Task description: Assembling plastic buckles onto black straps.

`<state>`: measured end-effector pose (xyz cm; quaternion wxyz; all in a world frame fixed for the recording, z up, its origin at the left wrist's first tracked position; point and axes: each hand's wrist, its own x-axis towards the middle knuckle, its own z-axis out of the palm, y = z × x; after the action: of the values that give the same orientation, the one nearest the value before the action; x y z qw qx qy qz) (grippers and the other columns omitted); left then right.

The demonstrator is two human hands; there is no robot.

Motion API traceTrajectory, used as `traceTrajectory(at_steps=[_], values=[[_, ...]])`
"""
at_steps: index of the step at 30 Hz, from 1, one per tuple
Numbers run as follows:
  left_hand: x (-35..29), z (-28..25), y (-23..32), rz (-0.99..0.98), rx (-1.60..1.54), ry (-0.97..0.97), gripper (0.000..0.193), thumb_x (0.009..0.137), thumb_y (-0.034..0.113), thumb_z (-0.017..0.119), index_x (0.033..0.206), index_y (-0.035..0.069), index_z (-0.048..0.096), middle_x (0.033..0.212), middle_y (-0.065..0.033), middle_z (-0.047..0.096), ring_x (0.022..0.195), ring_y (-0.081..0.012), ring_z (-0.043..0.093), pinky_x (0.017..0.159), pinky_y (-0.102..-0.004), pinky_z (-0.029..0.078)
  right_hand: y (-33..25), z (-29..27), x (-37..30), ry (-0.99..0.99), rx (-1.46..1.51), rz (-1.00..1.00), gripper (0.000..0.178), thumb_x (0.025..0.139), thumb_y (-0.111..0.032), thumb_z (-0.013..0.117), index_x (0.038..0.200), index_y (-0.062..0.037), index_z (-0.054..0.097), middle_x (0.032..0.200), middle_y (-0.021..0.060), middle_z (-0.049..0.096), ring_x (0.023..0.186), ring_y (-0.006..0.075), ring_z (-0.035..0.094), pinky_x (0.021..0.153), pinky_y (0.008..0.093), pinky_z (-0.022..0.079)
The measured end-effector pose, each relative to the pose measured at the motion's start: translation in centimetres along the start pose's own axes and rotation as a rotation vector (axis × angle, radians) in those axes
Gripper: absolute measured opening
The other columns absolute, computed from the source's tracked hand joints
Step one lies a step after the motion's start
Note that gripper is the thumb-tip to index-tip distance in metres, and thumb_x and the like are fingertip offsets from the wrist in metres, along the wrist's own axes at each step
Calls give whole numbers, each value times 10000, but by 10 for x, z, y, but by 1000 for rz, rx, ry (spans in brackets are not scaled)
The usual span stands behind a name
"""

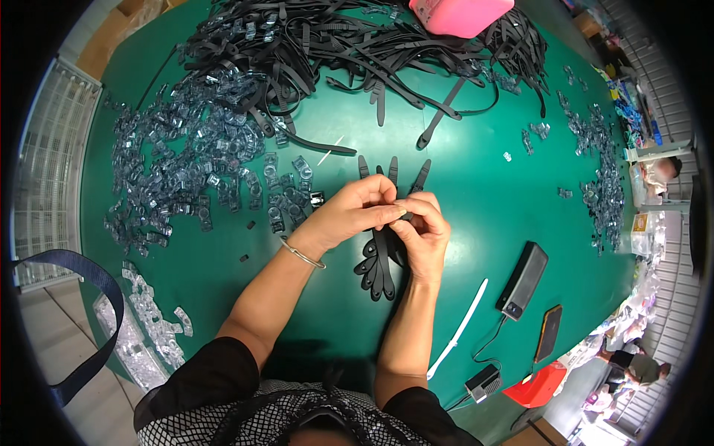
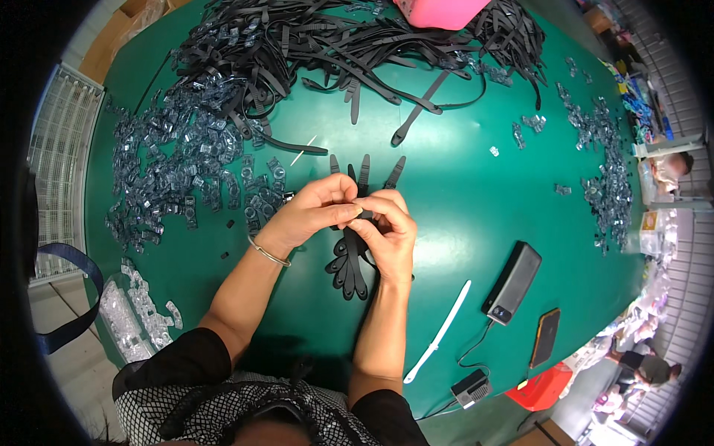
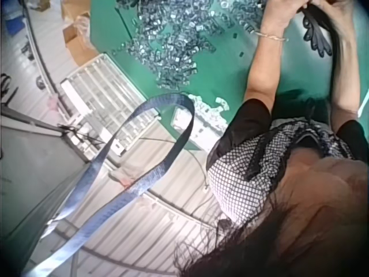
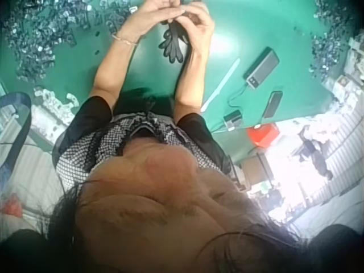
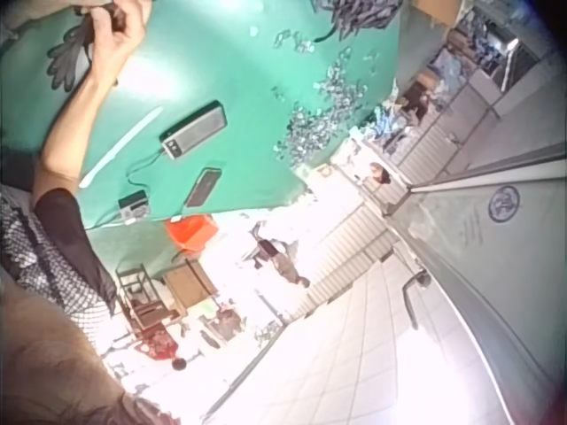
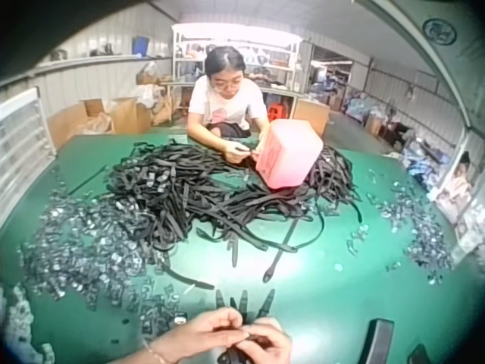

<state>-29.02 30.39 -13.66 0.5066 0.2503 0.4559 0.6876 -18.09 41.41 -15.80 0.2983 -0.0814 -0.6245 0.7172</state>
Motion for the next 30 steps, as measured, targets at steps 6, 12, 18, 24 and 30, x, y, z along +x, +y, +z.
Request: traceTrajectory(at_steps=[6, 12, 18, 24, 30], values=[[-2, 2, 6, -16, 39, 72, 151, 811, 107, 603, 931, 20, 574, 789, 1, 583, 705, -49, 526, 592, -184, 394, -4, 2, 0, 131, -54, -12, 255, 648, 42, 699, 863, -6, 571, 892, 20, 453, 706, 91, 437, 637, 213, 384], [0, 2, 1, 74, 196, 114, 106, 768, 55, 640, 849, -3, 604, 777, -22, 605, 721, -59, 556, 600, -198, 426, -6, 0, -4, 125, -181, 205, 246, 842, -146, 589, 642, -21, 516, 573, -54, 448, 549, 26, 360, 480, 195, 282], [0, 2, 4, 0, 506, -1, 156, 790, 133, 628, 756, -18, 601, 629, 5, 557, 596, -42, 499, 536, -193, 396, -11, -5, -6, 53, -3, 337, 235, 848, -147, 573, 648, -25, 550, 528, -32, 473, 472, 33, 371, 431, 190, 276], [-1, 6, 1, -90, 151, -76, 193, 783, 161, 599, 691, -7, 592, 535, -27, 548, 472, -61, 506, 423, -183, 356, -7, -1, -10, 56, 409, 318, 254, 830, -99, 544, 594, -18, 497, 492, 12, 457, 390, 56, 350, 374, 197, 281], [0, -1, -17, -68, -229, -41, 168, 766, 134, 538, 671, -4, 554, 517, -44, 541, 402, -79, 505, 351, -173, 336, -2, 9, -10, 147, 571, 292, 221, 819, -119, 567, 648, 14, 520, 477, 12, 425, 362, 52, 339, 317, 192, 290]])
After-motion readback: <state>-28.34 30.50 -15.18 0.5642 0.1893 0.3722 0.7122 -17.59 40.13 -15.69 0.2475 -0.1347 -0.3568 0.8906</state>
